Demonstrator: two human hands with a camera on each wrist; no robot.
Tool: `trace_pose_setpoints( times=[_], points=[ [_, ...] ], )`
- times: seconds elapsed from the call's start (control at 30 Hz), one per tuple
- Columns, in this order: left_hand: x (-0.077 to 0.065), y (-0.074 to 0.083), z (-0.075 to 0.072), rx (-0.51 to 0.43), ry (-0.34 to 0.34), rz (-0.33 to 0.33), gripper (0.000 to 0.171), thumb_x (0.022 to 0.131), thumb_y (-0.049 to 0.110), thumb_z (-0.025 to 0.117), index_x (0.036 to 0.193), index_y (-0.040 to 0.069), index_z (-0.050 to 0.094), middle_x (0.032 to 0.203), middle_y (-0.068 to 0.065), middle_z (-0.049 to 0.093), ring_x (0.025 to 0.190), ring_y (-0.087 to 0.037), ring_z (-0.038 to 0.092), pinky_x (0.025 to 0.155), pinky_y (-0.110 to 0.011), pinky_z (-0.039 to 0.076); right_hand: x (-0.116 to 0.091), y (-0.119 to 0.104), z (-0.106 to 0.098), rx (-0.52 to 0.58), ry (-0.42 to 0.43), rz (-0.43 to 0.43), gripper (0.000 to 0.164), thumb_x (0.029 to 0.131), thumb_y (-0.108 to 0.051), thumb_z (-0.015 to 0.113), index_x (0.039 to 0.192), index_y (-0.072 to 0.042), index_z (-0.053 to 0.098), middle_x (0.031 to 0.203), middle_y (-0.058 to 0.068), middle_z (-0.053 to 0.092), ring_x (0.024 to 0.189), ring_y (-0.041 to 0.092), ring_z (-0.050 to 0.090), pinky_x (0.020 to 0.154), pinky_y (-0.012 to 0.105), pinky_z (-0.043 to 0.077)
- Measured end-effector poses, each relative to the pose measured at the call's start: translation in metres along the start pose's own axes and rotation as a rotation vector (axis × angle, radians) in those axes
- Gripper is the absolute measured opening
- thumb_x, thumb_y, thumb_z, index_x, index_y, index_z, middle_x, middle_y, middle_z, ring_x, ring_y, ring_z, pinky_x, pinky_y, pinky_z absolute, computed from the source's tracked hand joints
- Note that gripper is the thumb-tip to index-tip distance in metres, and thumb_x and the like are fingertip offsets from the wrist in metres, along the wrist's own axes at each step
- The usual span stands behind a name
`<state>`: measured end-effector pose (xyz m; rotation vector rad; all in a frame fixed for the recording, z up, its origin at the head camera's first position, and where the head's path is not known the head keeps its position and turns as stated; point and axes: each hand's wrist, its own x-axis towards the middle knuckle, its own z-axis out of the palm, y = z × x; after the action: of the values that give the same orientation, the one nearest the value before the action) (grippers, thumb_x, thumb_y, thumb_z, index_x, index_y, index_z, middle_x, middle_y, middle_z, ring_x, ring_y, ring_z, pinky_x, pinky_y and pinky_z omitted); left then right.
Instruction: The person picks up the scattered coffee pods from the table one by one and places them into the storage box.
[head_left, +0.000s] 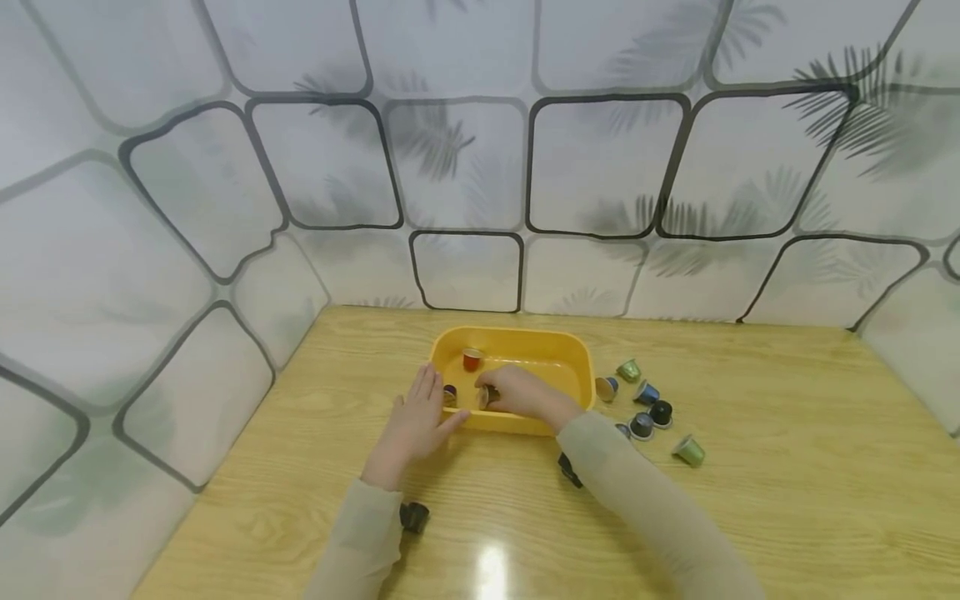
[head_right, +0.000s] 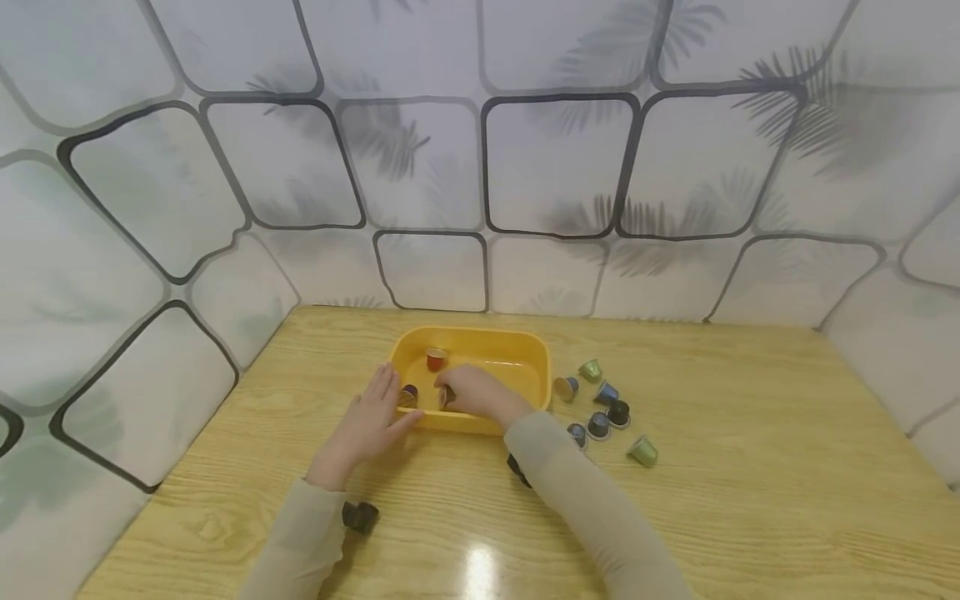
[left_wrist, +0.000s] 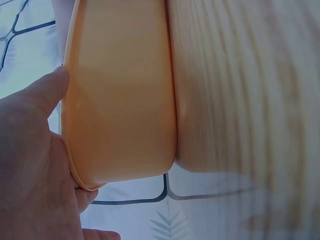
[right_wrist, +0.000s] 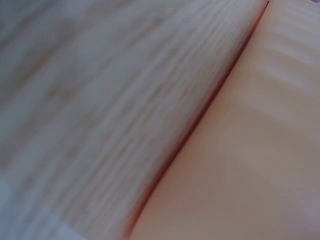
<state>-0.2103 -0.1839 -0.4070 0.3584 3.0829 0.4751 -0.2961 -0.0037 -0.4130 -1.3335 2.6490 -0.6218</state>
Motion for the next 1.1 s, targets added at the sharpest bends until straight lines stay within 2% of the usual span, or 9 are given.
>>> trace_pose_setpoints(
  times=[0.33,0.67,1.1],
  points=[
    [-0.0021,-0.0007,-0.0028,-0.003,-0.005,0.000,0.079,0.090,0.052,0.037,0.137,-0.008,0.016,0.144,-0.021,0.004,0.132,-0.029,0.001,0.095,-0.060,0.020,0.0021,-0.0004,0.0017,-0.013,-0.029,0.022,0.025,0.076,-0.006,0.069,0.100,-0.002,0.062,0.092,0.004,0.063,0.081,0.013,0.057,0.072,0.026,0.046],
    [-0.0020,0.0010,-0.0039,-0.007,-0.015,0.004,0.079,0.090,0.052,0.036,0.137,-0.009,0.017,0.144,-0.021,0.004,0.132,-0.029,0.002,0.095,-0.060,0.020,0.0019,-0.0008,0.0017,-0.056,-0.049,0.038,0.026,0.076,-0.008,0.069,0.101,-0.004,0.062,0.093,0.003,0.063,0.079,0.013,0.055,0.073,0.028,0.045],
    [-0.0025,-0.0007,-0.0017,-0.012,0.006,0.012,0.080,0.089,0.053,0.036,0.137,-0.008,0.016,0.144,-0.021,0.005,0.132,-0.029,0.003,0.094,-0.060,0.020,0.0027,0.0002,0.0028,-0.053,-0.077,0.063,0.031,0.077,-0.010,0.069,0.106,-0.004,0.062,0.102,0.005,0.062,0.091,0.015,0.056,0.081,0.029,0.043]
  ],
)
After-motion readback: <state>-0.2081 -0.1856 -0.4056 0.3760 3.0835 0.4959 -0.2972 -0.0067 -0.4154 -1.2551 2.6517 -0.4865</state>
